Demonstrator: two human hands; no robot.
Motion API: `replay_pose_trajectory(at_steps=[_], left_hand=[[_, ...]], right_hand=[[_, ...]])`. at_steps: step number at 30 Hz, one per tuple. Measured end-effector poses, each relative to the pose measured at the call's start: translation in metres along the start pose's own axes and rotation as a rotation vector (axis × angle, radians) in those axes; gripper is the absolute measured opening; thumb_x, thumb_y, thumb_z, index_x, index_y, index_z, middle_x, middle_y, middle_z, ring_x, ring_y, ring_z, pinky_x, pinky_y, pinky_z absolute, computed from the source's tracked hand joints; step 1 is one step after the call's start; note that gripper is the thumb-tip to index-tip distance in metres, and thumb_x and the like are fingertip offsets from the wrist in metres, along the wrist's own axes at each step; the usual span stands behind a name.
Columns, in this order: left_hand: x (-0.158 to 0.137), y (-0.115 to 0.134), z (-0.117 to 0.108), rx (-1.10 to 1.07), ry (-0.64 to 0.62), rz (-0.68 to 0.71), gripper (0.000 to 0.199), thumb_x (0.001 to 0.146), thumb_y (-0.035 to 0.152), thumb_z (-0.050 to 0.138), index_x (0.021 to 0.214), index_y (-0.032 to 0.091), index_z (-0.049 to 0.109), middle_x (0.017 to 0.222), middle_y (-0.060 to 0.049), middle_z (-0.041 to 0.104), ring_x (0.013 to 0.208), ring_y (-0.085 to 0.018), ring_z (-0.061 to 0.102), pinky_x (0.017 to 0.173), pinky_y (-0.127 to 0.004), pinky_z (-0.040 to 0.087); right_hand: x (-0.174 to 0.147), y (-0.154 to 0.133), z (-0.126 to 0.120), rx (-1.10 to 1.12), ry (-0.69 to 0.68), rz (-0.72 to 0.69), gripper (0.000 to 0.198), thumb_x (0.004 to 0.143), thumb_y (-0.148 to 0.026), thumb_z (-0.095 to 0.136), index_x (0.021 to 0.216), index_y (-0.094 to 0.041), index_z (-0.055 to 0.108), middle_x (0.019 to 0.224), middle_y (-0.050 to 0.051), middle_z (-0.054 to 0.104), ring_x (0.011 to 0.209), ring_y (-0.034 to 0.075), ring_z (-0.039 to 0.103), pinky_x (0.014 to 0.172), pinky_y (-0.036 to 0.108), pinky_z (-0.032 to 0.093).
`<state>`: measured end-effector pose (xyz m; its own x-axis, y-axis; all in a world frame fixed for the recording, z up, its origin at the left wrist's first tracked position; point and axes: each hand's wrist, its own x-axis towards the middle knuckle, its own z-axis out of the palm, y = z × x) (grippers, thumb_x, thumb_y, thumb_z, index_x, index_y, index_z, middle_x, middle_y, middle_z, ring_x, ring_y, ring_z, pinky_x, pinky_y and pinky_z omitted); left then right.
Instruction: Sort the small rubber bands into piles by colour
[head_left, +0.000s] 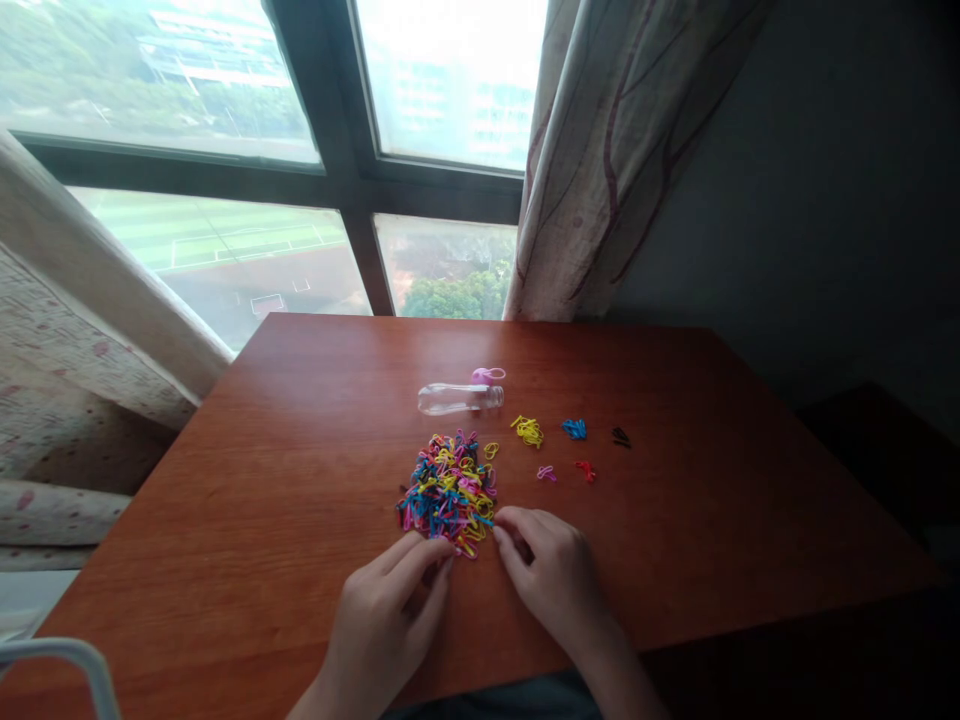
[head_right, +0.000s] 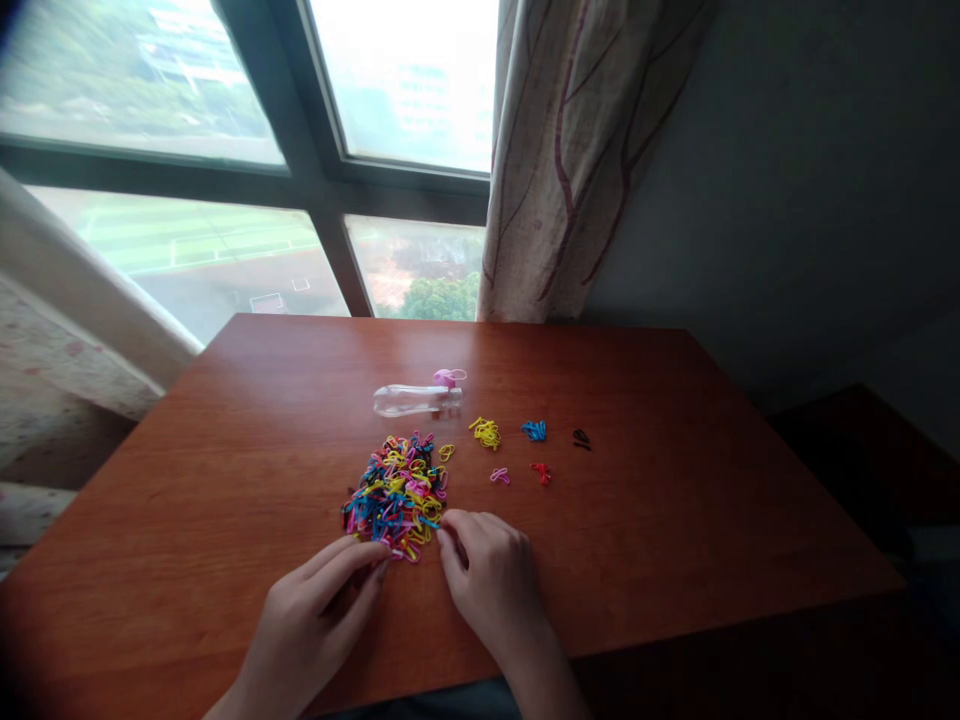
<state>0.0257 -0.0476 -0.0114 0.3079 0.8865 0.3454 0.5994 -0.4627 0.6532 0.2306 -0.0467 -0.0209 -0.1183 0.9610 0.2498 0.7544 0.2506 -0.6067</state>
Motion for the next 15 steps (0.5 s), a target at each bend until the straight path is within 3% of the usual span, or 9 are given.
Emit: replay_pose_trajectory(at_steps=[5, 15], left_hand=[[0.0001, -0.0008, 0.0012, 0.008, -0.053, -0.042, 0.016, 0.092, 0.017, 0.051, 0.098, 0.023, 0.065, 0.082, 0.000, 0.068, 0.069, -0.012, 0.066, 0.065, -0.020, 0.052], [0.0006, -0.0025, 0.0013, 0.009, -0.042, -0.025, 0.015, 0.091, 0.018, 0.052, 0.097, 0.023, 0.065, 0.081, 0.001, 0.068, 0.067, -0.012, 0.065, 0.063, -0.020, 0.050]], right_hand=[[0.0038, -0.0045, 0.0007, -0.015, -0.023, 0.010, 0.011, 0.090, -0.018, 0.056, 0.090, -0.023, 0.066, 0.078, 0.001, 0.070, 0.069, 0.017, 0.063, 0.066, 0.025, 0.040], [0.0018, 0.0001, 0.0028, 0.087, 0.040, 0.030, 0.012, 0.091, -0.020, 0.055, 0.087, -0.021, 0.066, 0.073, 0.001, 0.068, 0.065, 0.016, 0.062, 0.063, 0.024, 0.042]])
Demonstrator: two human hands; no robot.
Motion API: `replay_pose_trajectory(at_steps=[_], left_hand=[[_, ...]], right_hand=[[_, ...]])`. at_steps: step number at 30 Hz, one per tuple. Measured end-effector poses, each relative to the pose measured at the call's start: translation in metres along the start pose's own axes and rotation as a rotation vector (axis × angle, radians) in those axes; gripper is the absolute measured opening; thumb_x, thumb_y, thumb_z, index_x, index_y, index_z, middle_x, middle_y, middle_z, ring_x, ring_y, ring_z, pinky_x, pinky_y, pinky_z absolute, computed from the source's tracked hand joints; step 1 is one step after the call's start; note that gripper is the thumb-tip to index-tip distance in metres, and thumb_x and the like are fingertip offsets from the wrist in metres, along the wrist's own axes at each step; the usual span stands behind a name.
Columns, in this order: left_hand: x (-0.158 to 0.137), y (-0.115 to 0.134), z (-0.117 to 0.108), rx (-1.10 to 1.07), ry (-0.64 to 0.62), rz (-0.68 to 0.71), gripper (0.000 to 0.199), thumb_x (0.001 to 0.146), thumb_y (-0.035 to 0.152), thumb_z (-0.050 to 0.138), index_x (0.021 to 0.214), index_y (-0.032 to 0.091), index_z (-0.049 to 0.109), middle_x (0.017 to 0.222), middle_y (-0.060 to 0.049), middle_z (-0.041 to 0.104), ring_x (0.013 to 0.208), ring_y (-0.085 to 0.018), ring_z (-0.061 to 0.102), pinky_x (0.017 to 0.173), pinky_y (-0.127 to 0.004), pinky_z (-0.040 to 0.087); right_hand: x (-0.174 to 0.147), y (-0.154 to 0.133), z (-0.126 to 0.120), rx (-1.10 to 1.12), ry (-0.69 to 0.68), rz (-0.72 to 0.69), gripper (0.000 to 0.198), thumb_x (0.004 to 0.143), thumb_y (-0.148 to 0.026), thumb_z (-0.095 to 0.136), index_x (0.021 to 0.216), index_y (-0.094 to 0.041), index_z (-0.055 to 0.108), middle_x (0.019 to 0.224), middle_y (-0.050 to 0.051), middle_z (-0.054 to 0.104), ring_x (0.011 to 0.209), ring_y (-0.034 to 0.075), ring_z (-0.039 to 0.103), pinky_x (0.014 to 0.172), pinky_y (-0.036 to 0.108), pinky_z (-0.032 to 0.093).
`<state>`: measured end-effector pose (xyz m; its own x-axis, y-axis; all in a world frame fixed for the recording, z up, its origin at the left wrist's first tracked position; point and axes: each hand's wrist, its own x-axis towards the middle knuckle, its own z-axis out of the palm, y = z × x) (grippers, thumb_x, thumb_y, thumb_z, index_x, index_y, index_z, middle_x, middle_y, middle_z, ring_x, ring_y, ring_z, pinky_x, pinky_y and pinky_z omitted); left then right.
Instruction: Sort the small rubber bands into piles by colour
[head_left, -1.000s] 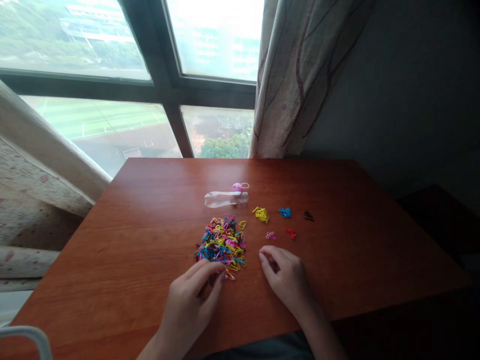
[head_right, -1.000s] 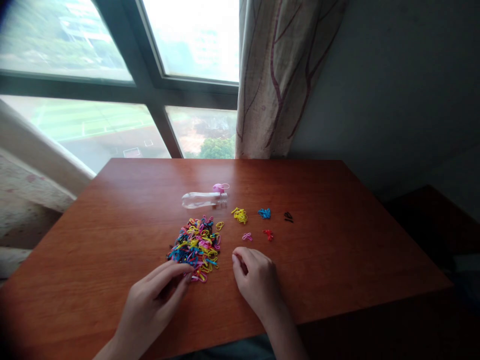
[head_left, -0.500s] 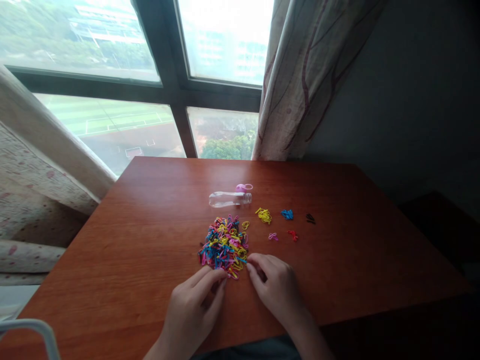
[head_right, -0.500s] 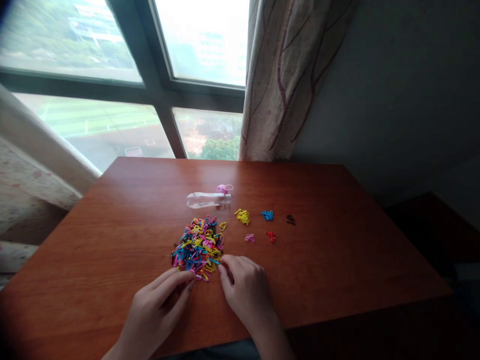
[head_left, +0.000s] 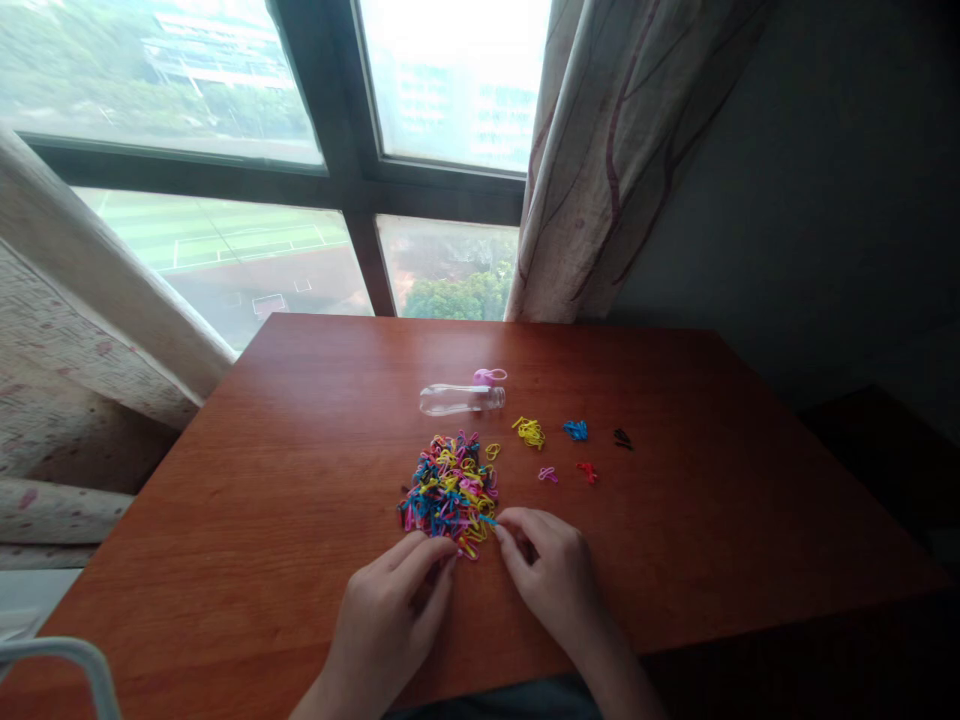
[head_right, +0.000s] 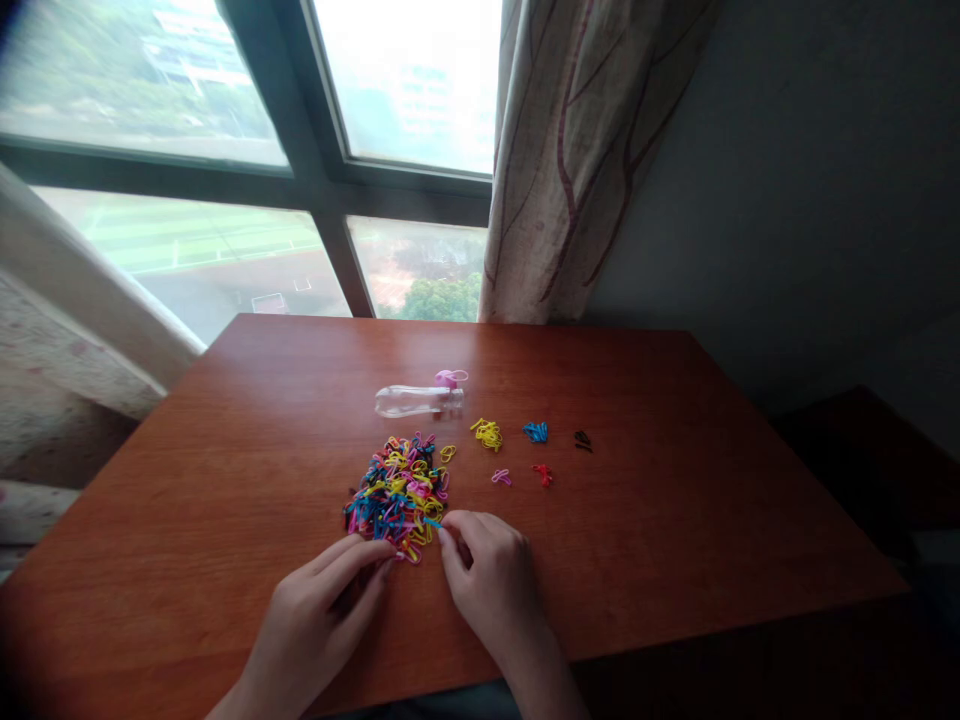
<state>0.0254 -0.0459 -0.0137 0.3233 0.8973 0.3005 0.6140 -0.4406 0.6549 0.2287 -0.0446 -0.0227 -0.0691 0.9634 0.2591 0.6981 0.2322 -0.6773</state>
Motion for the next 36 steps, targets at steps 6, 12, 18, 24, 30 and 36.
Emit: replay_pose_trajectory(at_steps=[6, 12, 18, 24, 30, 36], left_hand=[[-0.001, -0.001, 0.001, 0.006, 0.004, 0.021, 0.015, 0.092, 0.017, 0.053, 0.099, 0.024, 0.064, 0.082, 0.001, 0.068, 0.068, -0.012, 0.066, 0.063, -0.020, 0.050], [0.000, 0.000, 0.000, 0.007, 0.013, 0.030, 0.015, 0.092, 0.016, 0.052, 0.098, 0.024, 0.063, 0.083, 0.001, 0.068, 0.069, -0.012, 0.066, 0.064, -0.020, 0.050], [0.001, -0.001, 0.000, -0.001, 0.007, 0.040, 0.015, 0.091, 0.017, 0.051, 0.097, 0.024, 0.063, 0.078, 0.002, 0.067, 0.066, -0.012, 0.065, 0.060, -0.019, 0.049], [0.001, -0.002, 0.001, 0.010, 0.016, 0.043, 0.015, 0.092, 0.018, 0.052, 0.097, 0.025, 0.063, 0.080, 0.002, 0.068, 0.067, -0.012, 0.066, 0.061, -0.020, 0.049], [0.002, -0.001, 0.001, 0.014, 0.017, 0.046, 0.015, 0.092, 0.018, 0.051, 0.098, 0.025, 0.063, 0.080, 0.002, 0.068, 0.067, -0.012, 0.067, 0.061, -0.020, 0.049], [0.002, 0.002, 0.000, 0.072, 0.010, 0.069, 0.016, 0.092, 0.018, 0.049, 0.097, 0.024, 0.063, 0.079, 0.001, 0.068, 0.067, -0.013, 0.067, 0.060, -0.020, 0.049]], right_hand=[[0.001, 0.007, -0.008, 0.143, 0.093, 0.117, 0.015, 0.091, -0.027, 0.055, 0.086, -0.021, 0.068, 0.066, -0.001, 0.064, 0.056, 0.013, 0.059, 0.055, 0.021, 0.043], [0.019, 0.047, -0.044, -0.063, 0.291, 0.204, 0.023, 0.090, -0.038, 0.057, 0.085, -0.020, 0.070, 0.065, 0.000, 0.064, 0.055, 0.014, 0.058, 0.055, 0.022, 0.043], [0.053, 0.087, -0.072, -0.320, 0.307, 0.231, 0.025, 0.088, -0.040, 0.055, 0.083, -0.020, 0.070, 0.062, 0.001, 0.064, 0.056, 0.016, 0.060, 0.056, 0.025, 0.039], [0.068, 0.098, -0.067, -0.358, 0.248, 0.194, 0.026, 0.087, -0.040, 0.053, 0.085, -0.021, 0.071, 0.060, 0.000, 0.062, 0.054, 0.016, 0.058, 0.056, 0.026, 0.038], [0.061, 0.094, -0.067, -0.232, 0.316, 0.230, 0.029, 0.086, -0.043, 0.055, 0.085, -0.019, 0.072, 0.062, 0.000, 0.061, 0.056, 0.015, 0.058, 0.056, 0.024, 0.041], [0.032, 0.058, -0.053, -0.081, 0.317, 0.220, 0.027, 0.089, -0.041, 0.057, 0.084, -0.019, 0.071, 0.062, -0.001, 0.060, 0.054, 0.014, 0.056, 0.054, 0.022, 0.043]])
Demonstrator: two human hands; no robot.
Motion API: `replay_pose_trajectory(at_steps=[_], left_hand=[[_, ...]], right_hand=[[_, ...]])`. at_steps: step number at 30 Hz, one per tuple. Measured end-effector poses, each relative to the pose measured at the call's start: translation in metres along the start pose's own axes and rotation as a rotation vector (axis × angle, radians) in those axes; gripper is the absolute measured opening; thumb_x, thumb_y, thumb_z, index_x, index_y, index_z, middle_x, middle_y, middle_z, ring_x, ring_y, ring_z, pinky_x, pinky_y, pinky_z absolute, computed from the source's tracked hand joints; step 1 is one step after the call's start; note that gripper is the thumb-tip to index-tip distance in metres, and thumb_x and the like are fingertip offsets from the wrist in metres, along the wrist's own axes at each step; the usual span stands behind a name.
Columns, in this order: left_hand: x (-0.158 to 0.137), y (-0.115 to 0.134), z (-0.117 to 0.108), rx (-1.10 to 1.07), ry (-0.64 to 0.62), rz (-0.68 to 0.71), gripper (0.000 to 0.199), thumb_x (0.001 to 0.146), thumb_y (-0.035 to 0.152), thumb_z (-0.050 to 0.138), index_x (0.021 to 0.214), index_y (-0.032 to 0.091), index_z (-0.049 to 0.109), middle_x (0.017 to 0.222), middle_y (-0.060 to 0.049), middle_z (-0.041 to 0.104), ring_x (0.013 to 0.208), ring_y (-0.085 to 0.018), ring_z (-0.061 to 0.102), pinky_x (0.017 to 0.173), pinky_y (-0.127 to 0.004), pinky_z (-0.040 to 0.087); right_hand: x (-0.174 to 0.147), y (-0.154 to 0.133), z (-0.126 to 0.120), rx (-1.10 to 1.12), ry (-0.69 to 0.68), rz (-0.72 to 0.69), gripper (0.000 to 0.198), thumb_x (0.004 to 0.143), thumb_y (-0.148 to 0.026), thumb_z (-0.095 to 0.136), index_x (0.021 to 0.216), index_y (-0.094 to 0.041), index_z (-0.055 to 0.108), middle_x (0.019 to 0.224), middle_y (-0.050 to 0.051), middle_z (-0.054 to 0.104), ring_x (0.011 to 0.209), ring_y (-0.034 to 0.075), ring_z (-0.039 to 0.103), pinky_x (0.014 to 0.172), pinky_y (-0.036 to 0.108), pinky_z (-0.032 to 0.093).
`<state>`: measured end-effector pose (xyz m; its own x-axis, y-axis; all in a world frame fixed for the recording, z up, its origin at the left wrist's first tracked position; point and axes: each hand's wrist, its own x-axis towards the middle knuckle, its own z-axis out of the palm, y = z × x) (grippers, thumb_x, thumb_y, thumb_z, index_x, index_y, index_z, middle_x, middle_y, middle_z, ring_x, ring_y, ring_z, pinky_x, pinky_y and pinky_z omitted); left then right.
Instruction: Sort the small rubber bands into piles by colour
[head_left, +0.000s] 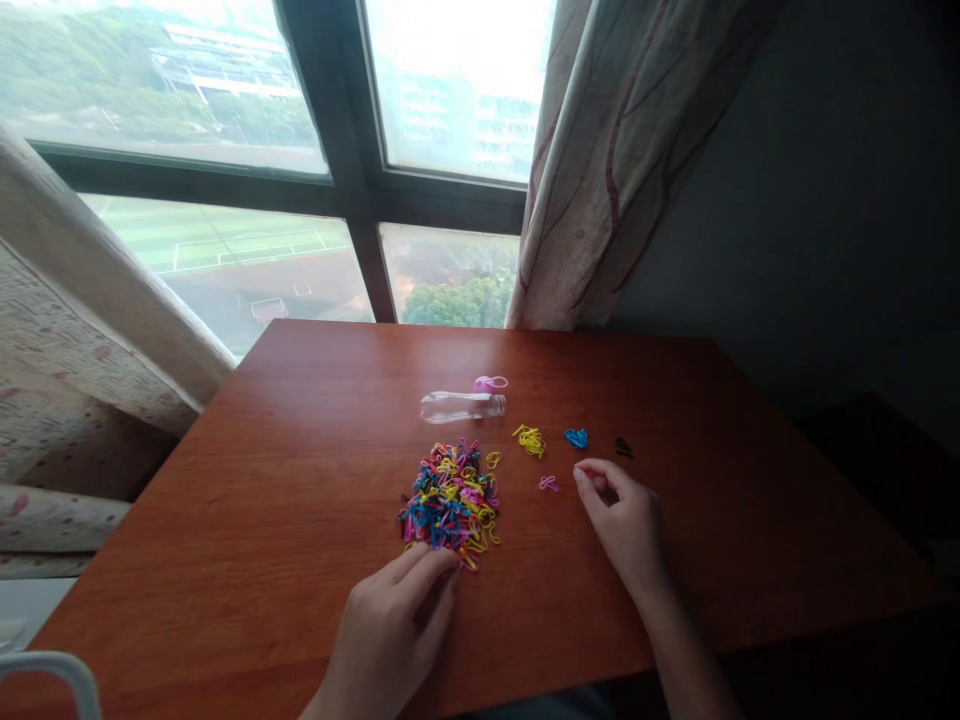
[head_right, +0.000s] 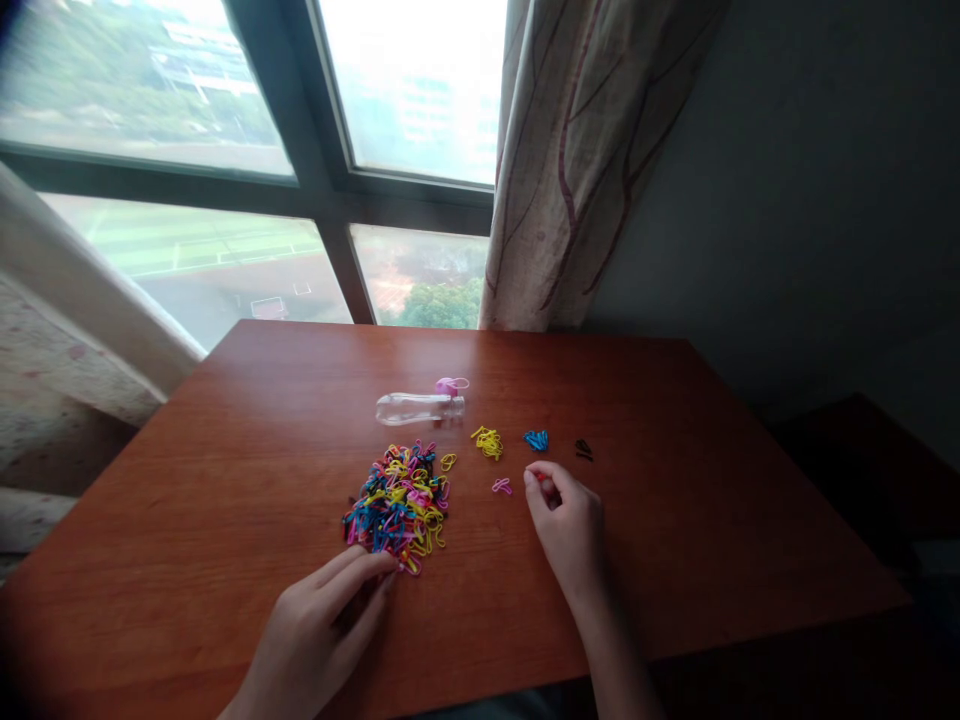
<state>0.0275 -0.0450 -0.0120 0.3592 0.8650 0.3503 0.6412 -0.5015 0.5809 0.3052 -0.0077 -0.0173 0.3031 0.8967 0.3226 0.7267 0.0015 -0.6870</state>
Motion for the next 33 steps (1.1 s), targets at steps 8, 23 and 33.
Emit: replay_pose_trajectory(at_steps=[8, 23, 33], left_hand=[[0.004, 0.006, 0.008, 0.198, -0.046, 0.085, 0.020, 0.096, 0.021, 0.044, 0.095, 0.024, 0.063, 0.079, 0.000, 0.070, 0.064, -0.015, 0.067, 0.059, -0.023, 0.050], [0.062, 0.049, 0.009, 0.497, -0.583, 0.062, 0.016, 0.084, 0.005, 0.059, 0.088, 0.019, 0.064, 0.089, -0.005, 0.069, 0.080, -0.024, 0.069, 0.066, -0.033, 0.054], [0.072, 0.045, 0.014, 0.412, -0.510, 0.100, 0.014, 0.090, 0.011, 0.053, 0.087, 0.020, 0.063, 0.087, -0.003, 0.068, 0.074, -0.020, 0.068, 0.060, -0.026, 0.049]], right_hand=[[-0.042, -0.026, 0.015, 0.125, -0.149, -0.036, 0.022, 0.093, -0.031, 0.053, 0.085, -0.020, 0.070, 0.065, 0.000, 0.064, 0.057, 0.014, 0.059, 0.054, 0.020, 0.046], [-0.042, -0.023, 0.017, 0.089, -0.160, -0.083, 0.019, 0.092, -0.027, 0.052, 0.085, -0.021, 0.069, 0.069, 0.001, 0.067, 0.058, 0.015, 0.061, 0.056, 0.021, 0.047], [-0.041, -0.020, 0.018, 0.086, -0.155, -0.098, 0.020, 0.092, -0.028, 0.052, 0.085, -0.021, 0.069, 0.068, 0.001, 0.067, 0.057, 0.014, 0.061, 0.056, 0.021, 0.047]])
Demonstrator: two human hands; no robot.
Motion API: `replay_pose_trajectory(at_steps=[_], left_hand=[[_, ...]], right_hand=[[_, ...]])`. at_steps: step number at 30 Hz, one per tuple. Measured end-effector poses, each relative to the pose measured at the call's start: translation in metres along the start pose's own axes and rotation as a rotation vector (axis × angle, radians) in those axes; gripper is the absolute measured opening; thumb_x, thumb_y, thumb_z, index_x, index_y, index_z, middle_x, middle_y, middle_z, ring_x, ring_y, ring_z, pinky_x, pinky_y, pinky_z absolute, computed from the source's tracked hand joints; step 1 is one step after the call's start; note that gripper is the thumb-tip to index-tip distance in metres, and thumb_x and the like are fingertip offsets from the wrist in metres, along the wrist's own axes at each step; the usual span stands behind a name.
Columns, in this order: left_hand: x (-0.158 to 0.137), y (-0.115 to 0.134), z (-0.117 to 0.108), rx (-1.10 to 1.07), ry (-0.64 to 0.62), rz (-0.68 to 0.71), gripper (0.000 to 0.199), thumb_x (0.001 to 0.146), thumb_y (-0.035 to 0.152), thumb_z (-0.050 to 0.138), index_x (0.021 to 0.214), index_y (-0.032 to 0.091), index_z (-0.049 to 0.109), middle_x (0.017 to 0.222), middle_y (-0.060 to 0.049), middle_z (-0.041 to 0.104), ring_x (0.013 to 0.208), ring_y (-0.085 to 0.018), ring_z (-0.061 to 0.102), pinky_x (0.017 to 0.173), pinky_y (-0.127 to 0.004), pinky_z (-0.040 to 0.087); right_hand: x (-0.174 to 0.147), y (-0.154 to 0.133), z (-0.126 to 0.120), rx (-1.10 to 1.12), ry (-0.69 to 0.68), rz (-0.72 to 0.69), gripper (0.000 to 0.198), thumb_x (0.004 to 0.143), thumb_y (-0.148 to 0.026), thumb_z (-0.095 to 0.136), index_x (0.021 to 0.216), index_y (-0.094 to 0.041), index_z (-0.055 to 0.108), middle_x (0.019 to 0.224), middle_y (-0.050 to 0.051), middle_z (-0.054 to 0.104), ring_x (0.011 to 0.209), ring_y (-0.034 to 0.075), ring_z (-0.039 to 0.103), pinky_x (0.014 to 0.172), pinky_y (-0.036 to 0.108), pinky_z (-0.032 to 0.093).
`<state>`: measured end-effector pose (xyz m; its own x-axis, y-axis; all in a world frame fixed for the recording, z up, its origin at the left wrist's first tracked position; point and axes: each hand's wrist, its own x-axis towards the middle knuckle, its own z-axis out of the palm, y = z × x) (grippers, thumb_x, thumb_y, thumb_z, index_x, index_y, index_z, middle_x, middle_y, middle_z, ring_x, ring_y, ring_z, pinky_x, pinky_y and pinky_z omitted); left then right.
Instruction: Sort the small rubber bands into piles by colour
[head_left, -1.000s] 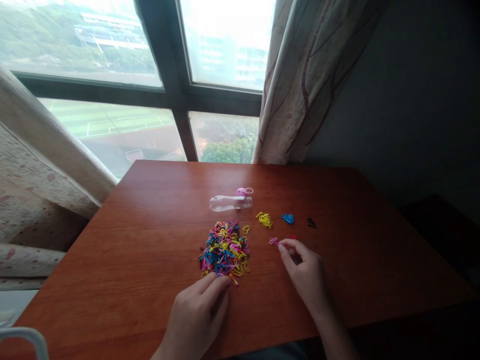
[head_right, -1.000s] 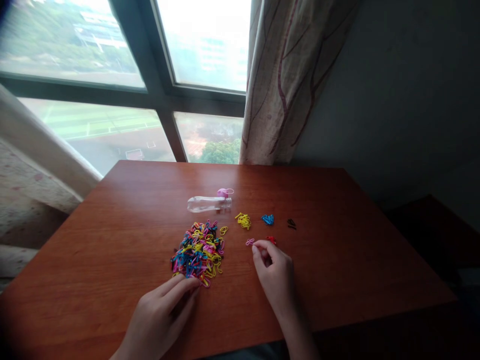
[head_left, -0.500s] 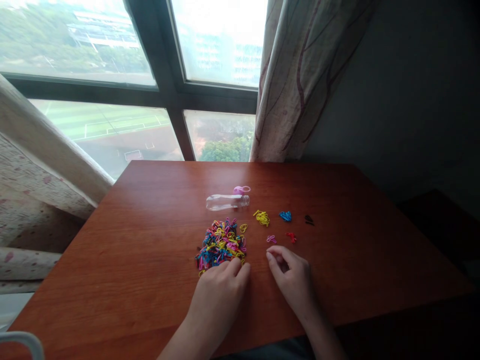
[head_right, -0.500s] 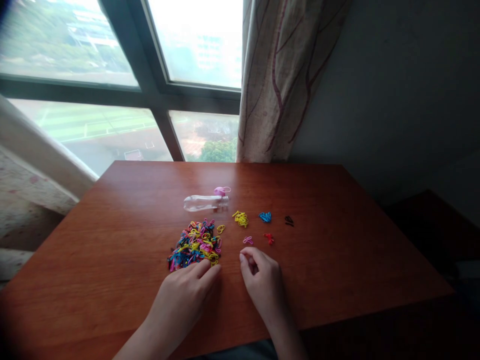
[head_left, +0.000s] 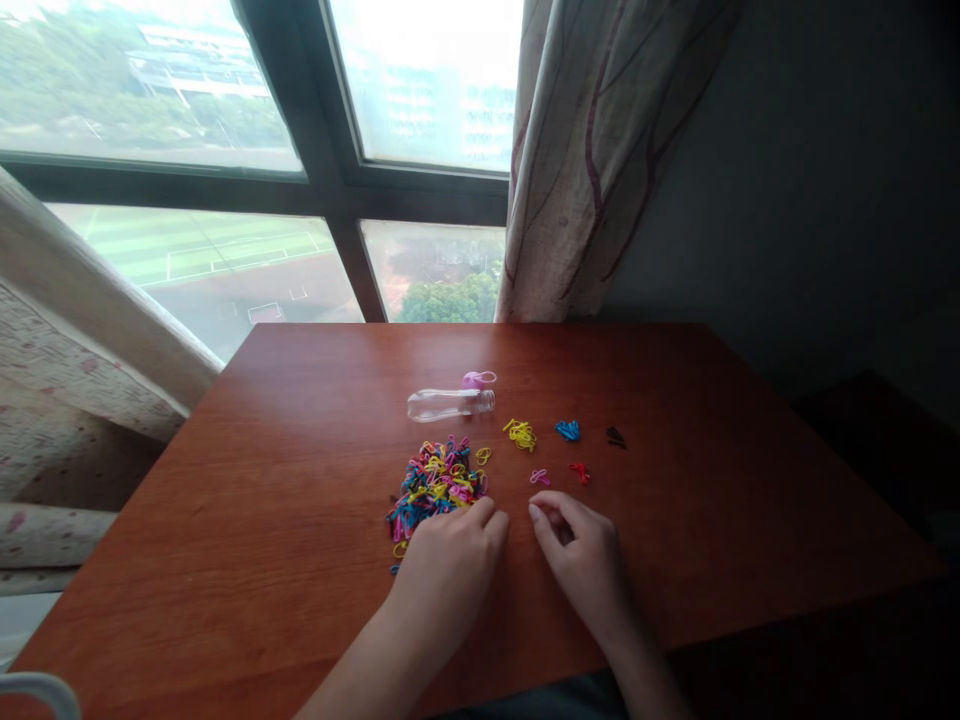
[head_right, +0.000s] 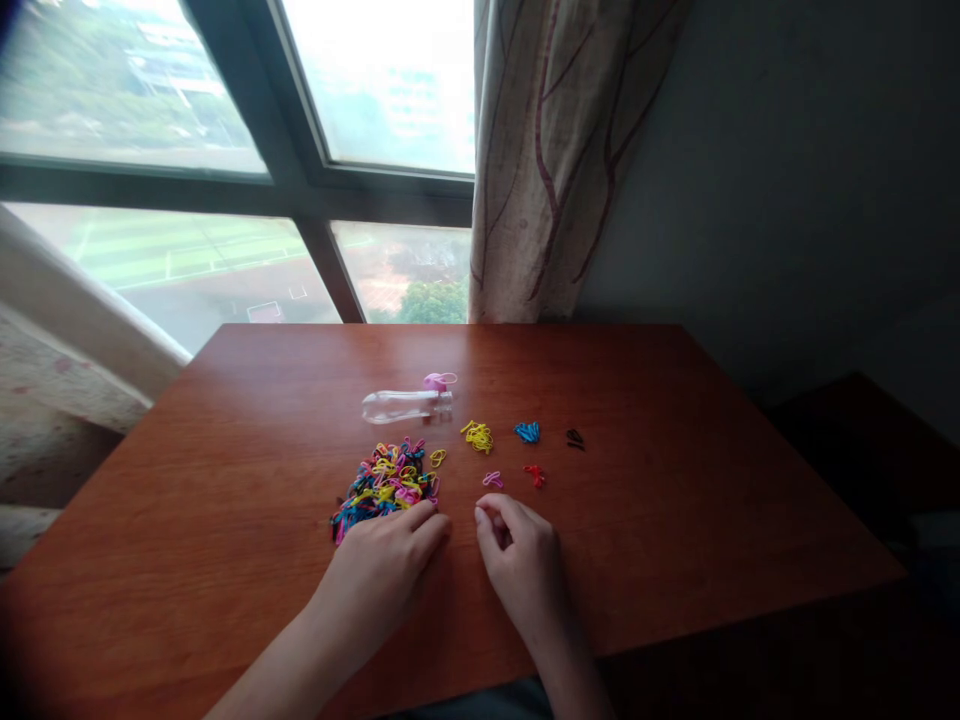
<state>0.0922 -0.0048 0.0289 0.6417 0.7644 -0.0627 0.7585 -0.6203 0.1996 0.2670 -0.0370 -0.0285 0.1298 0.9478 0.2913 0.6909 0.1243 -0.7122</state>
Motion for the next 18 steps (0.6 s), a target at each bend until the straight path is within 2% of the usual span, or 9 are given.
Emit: replay_pose_trajectory(at_steps=[4, 8, 11, 14, 18], left_hand=[[0.031, -0.011, -0.012, -0.117, 0.153, -0.026, 0.019, 0.094, 0.022, 0.049, 0.086, 0.022, 0.066, 0.085, -0.003, 0.068, 0.069, -0.015, 0.065, 0.058, -0.022, 0.044], [0.076, -0.022, -0.024, -0.154, 0.173, -0.037, 0.019, 0.092, 0.023, 0.050, 0.091, 0.023, 0.070, 0.088, -0.003, 0.070, 0.074, -0.016, 0.066, 0.063, -0.024, 0.046], [0.102, -0.024, -0.023, -0.147, 0.164, -0.039, 0.019, 0.091, 0.023, 0.052, 0.091, 0.022, 0.071, 0.090, -0.005, 0.071, 0.078, -0.018, 0.067, 0.066, -0.026, 0.047], [0.115, -0.025, -0.017, -0.137, 0.151, -0.047, 0.017, 0.089, 0.022, 0.054, 0.090, 0.022, 0.071, 0.092, -0.006, 0.072, 0.079, -0.019, 0.068, 0.068, -0.026, 0.049], [0.112, -0.030, -0.013, -0.142, 0.171, -0.055, 0.016, 0.088, 0.022, 0.056, 0.092, 0.021, 0.071, 0.092, -0.006, 0.072, 0.080, -0.019, 0.068, 0.067, -0.025, 0.049]], right_hand=[[0.001, -0.001, -0.001, 0.014, -0.011, 0.000, 0.020, 0.092, -0.029, 0.051, 0.085, -0.021, 0.068, 0.068, 0.001, 0.067, 0.057, 0.015, 0.062, 0.055, 0.021, 0.047], [0.001, -0.001, -0.001, 0.036, -0.004, -0.006, 0.019, 0.092, -0.027, 0.051, 0.085, -0.021, 0.068, 0.067, 0.000, 0.065, 0.056, 0.014, 0.060, 0.055, 0.021, 0.047], [0.001, -0.001, -0.001, 0.050, 0.002, -0.003, 0.020, 0.092, -0.026, 0.050, 0.085, -0.021, 0.068, 0.067, 0.001, 0.065, 0.057, 0.015, 0.060, 0.055, 0.021, 0.047], [0.000, -0.002, 0.000, 0.048, 0.004, -0.003, 0.019, 0.092, -0.025, 0.051, 0.085, -0.021, 0.068, 0.067, 0.000, 0.064, 0.056, 0.015, 0.059, 0.056, 0.022, 0.046], [0.000, -0.002, 0.000, 0.054, 0.003, -0.003, 0.018, 0.091, -0.024, 0.051, 0.085, -0.021, 0.067, 0.067, 0.000, 0.065, 0.057, 0.014, 0.060, 0.055, 0.021, 0.045]])
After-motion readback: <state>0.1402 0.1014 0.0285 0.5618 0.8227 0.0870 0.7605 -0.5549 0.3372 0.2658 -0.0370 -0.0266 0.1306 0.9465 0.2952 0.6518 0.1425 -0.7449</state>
